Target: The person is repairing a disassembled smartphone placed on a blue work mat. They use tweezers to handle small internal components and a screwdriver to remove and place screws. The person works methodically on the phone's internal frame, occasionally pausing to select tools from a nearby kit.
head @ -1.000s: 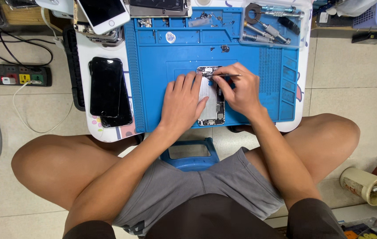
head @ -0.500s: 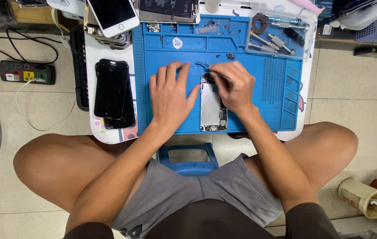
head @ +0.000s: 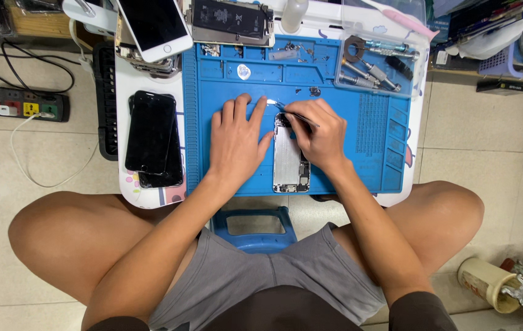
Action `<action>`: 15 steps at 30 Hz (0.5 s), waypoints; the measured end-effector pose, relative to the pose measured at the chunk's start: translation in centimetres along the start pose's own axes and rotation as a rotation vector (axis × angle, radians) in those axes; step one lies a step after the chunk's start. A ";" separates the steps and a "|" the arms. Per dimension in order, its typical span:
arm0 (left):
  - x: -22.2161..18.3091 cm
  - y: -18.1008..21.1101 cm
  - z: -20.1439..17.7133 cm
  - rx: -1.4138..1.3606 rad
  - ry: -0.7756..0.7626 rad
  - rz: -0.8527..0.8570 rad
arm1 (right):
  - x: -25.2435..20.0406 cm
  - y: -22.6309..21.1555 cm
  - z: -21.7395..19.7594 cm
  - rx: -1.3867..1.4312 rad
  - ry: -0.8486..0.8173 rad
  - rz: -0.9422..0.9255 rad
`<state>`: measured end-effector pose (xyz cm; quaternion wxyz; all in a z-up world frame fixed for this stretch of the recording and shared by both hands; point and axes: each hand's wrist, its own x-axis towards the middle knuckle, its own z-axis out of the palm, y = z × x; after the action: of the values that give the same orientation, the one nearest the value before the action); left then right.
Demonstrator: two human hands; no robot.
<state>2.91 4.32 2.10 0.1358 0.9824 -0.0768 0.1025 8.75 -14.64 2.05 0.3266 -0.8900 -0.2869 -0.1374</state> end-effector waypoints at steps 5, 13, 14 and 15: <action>0.4 -0.4 0.0 -0.028 -0.060 -0.003 | -0.6 0.8 0.0 0.053 0.007 0.022; 0.7 -0.7 -0.2 -0.054 -0.064 0.018 | -0.3 0.5 -0.3 0.117 0.027 0.077; 0.6 -0.7 -0.3 -0.059 -0.067 0.015 | -0.2 0.4 -0.3 0.117 0.017 0.065; 0.7 -0.9 -0.5 -0.057 -0.067 0.019 | 0.1 0.2 -0.2 0.118 0.018 0.052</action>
<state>3.69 5.21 2.57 0.1603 0.9802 -0.0934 0.0687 8.92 -14.89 2.14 0.3845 -0.8751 -0.2684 -0.1197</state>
